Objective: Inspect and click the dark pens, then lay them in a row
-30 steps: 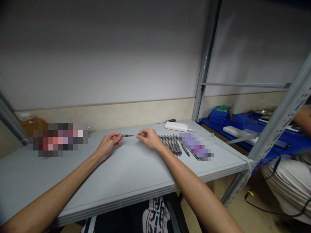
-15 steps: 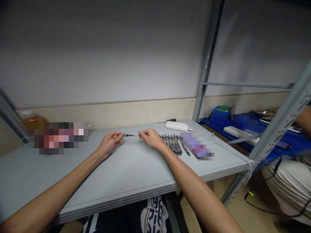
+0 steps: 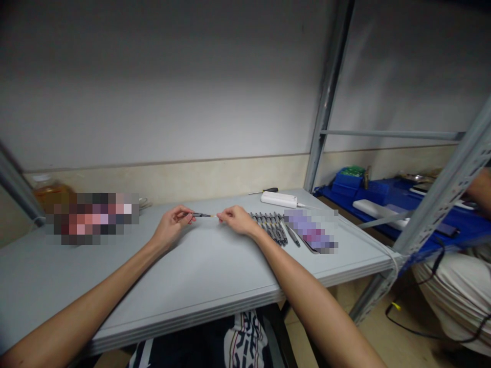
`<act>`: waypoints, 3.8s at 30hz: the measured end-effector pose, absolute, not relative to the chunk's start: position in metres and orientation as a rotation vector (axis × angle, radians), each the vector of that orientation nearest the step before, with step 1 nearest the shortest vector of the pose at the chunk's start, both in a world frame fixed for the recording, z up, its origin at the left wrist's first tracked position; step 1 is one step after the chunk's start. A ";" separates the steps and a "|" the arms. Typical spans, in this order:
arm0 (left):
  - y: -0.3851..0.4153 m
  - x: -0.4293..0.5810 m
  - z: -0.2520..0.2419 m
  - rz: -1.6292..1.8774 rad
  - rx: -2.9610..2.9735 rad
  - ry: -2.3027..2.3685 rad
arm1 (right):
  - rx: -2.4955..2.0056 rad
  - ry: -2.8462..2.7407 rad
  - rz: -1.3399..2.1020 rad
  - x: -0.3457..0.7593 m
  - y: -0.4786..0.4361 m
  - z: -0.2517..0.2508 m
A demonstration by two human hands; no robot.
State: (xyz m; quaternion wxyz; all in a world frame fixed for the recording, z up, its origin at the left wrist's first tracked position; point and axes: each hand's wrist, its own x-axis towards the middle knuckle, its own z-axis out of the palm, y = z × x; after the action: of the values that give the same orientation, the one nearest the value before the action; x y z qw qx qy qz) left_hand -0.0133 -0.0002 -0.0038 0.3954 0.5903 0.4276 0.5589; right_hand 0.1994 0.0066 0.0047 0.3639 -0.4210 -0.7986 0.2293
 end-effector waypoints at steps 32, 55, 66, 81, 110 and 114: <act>-0.017 -0.015 0.010 1.314 2.088 1.214 | -0.839 -1.555 1.746 0.207 0.000 0.009; -0.013 -0.013 0.001 0.945 2.400 1.185 | -0.636 -0.864 1.675 0.213 0.005 0.072; -0.014 -0.014 -0.002 0.840 2.459 1.159 | -0.639 -0.957 1.691 0.210 0.000 0.079; -0.015 -0.014 -0.001 0.762 2.494 1.201 | -0.697 -0.907 1.655 0.207 -0.002 0.080; -0.016 -0.014 -0.002 0.690 2.553 1.197 | -2.383 -1.921 0.173 0.233 -0.021 0.012; -0.016 -0.013 -0.001 0.672 2.562 1.198 | -2.364 -1.912 0.139 0.237 -0.019 0.010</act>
State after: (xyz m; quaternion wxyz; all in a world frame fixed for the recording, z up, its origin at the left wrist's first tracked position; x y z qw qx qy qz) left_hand -0.0131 -0.0163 -0.0007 0.1172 0.8752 0.4094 0.2294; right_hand 0.2374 -0.0194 0.0100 0.0490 -0.7758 -0.6274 0.0457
